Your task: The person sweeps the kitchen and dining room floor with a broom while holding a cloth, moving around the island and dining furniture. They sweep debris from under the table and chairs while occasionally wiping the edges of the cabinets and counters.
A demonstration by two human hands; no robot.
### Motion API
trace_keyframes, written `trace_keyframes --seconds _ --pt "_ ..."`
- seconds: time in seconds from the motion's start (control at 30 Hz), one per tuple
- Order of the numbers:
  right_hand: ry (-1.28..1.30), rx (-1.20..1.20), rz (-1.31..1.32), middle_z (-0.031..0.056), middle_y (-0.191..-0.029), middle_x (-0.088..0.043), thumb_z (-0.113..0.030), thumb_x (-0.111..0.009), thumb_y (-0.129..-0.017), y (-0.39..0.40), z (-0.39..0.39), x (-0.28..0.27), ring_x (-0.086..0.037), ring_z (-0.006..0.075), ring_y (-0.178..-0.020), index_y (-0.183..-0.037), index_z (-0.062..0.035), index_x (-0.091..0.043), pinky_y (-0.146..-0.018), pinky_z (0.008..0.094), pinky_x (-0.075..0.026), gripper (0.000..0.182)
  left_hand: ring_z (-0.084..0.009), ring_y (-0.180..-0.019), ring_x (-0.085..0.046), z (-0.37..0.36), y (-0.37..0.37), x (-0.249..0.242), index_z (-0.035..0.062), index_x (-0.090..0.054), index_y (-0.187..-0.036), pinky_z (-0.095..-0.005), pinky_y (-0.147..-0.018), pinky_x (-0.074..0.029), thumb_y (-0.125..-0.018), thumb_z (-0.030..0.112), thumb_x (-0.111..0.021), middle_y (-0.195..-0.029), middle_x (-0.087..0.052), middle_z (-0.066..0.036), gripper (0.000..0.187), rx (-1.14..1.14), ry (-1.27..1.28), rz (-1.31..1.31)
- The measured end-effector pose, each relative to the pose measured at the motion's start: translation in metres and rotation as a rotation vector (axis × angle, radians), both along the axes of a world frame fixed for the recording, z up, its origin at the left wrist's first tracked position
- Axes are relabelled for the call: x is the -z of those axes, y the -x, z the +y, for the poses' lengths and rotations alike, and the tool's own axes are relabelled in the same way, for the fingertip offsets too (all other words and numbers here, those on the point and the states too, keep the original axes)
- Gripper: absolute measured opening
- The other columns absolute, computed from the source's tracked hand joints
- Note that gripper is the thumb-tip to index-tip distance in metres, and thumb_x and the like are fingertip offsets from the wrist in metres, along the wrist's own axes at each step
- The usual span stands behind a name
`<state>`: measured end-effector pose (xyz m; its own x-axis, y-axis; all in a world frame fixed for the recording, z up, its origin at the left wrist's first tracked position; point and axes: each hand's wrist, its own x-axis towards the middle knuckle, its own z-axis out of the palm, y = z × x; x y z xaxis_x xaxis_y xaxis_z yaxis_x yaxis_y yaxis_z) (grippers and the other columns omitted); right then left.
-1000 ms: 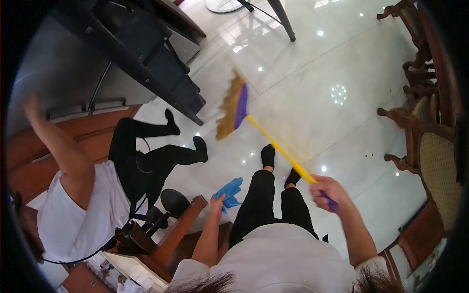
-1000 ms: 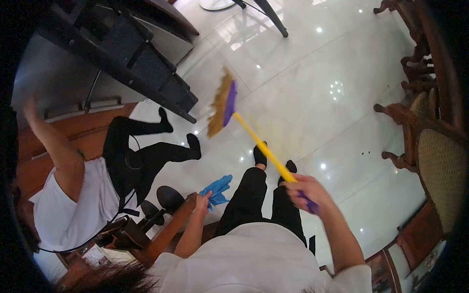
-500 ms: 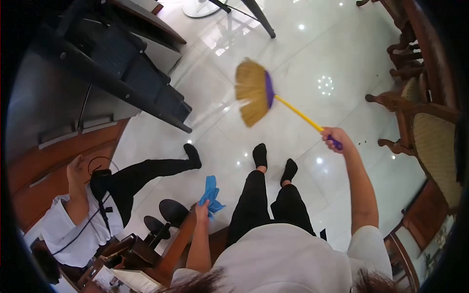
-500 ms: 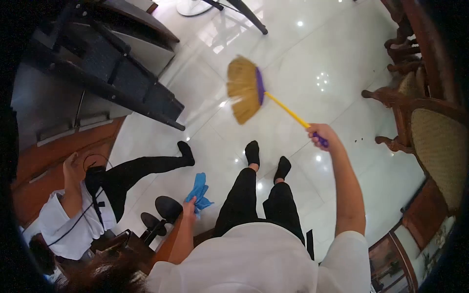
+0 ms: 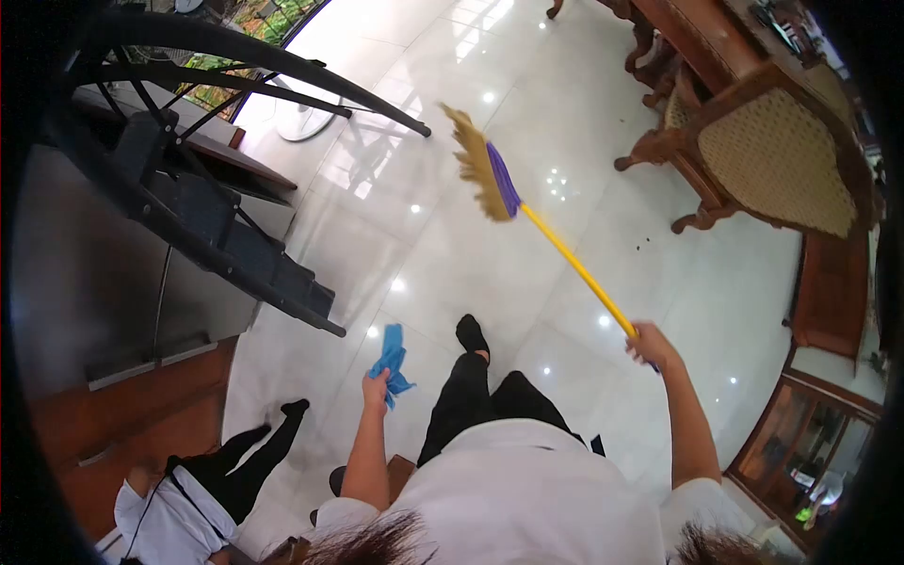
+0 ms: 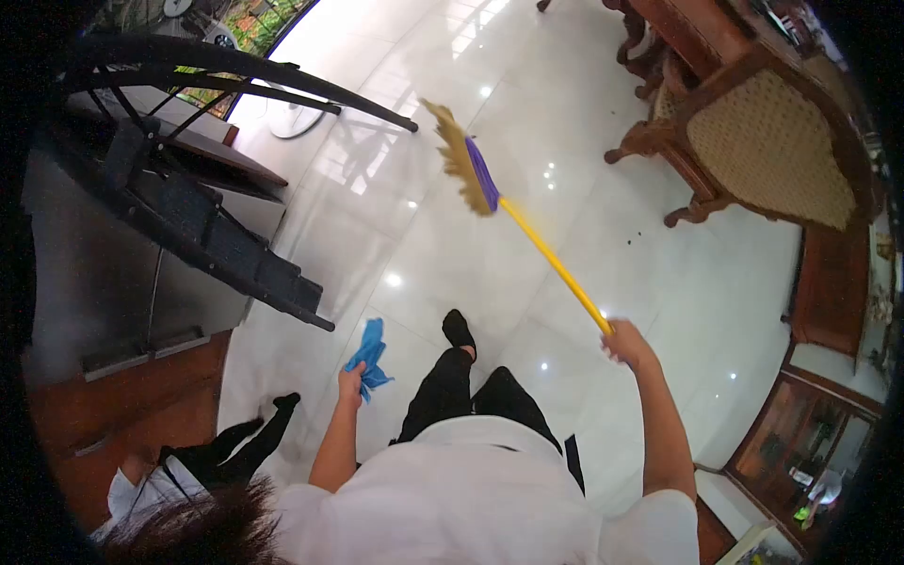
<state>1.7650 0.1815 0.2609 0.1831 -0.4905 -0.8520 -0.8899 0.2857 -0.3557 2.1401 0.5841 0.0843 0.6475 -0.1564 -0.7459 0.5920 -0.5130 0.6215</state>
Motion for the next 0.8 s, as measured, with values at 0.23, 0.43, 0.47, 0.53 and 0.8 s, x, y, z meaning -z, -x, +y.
trace_keyframes --seconds 0.23,0.43,0.47,0.53,0.8 --pt "0.236 -0.161 0.45 0.0155 -0.078 -0.058 -0.03 -0.057 -0.066 0.266 0.184 -0.06 -0.056 0.0315 -0.075 -0.082 -0.0054 -0.06 -0.067 0.0386 -0.044 0.029 -0.0154 -0.068 -0.053 0.016 0.016 0.002 -0.0002 -0.056 -0.084 -0.0288 -0.061 -0.042 -0.073 0.008 -0.058 -0.076 -0.057 -0.006 0.014 0.11 -0.052 -0.053" --pt "-0.009 0.082 0.751 0.0191 -0.084 -0.058 -0.035 -0.058 -0.067 0.37 0.317 -0.135 -0.056 0.0314 -0.082 -0.082 -0.0019 -0.061 -0.07 0.0392 -0.043 0.037 -0.0178 -0.059 -0.056 0.009 0.034 0.009 -0.0008 -0.058 -0.085 -0.0291 -0.056 -0.047 -0.076 0.007 -0.052 -0.074 -0.059 -0.008 0.013 0.262 0.073 -0.081" --pt "-0.021 0.062 0.761 0.0188 -0.083 -0.058 -0.035 -0.058 -0.067 0.396 0.337 -0.121 -0.056 0.0319 -0.081 -0.082 -0.0018 -0.061 -0.069 0.0399 -0.043 0.036 -0.0178 -0.057 -0.055 0.007 0.034 0.022 -0.0007 -0.058 -0.084 -0.0291 -0.055 -0.047 -0.076 0.007 -0.052 -0.073 -0.059 -0.008 0.012 0.256 0.096 -0.138" --pt "0.094 0.014 0.793 0.0186 -0.081 -0.057 -0.034 -0.058 -0.069 0.384 0.348 -0.116 -0.056 0.0338 -0.079 -0.081 -0.0008 -0.06 -0.068 0.0421 -0.044 0.035 -0.0178 -0.057 -0.055 -0.022 0.048 0.012 -0.0008 -0.058 -0.085 -0.0291 -0.054 -0.047 -0.077 0.007 -0.053 -0.073 -0.059 -0.008 0.012 0.262 0.1 -0.066" --pt "0.261 0.006 0.505 0.0229 -0.075 -0.057 -0.044 -0.055 -0.071 0.257 0.255 0.119 -0.055 0.0366 -0.075 -0.076 0.0029 -0.055 -0.065 0.0438 -0.044 0.047 -0.0173 -0.075 -0.056 -0.071 0.068 -0.009 -0.0016 -0.053 -0.095 -0.0284 -0.07 -0.044 -0.076 0.008 -0.056 -0.086 -0.058 -0.008 0.022 0.418 0.059 0.064"
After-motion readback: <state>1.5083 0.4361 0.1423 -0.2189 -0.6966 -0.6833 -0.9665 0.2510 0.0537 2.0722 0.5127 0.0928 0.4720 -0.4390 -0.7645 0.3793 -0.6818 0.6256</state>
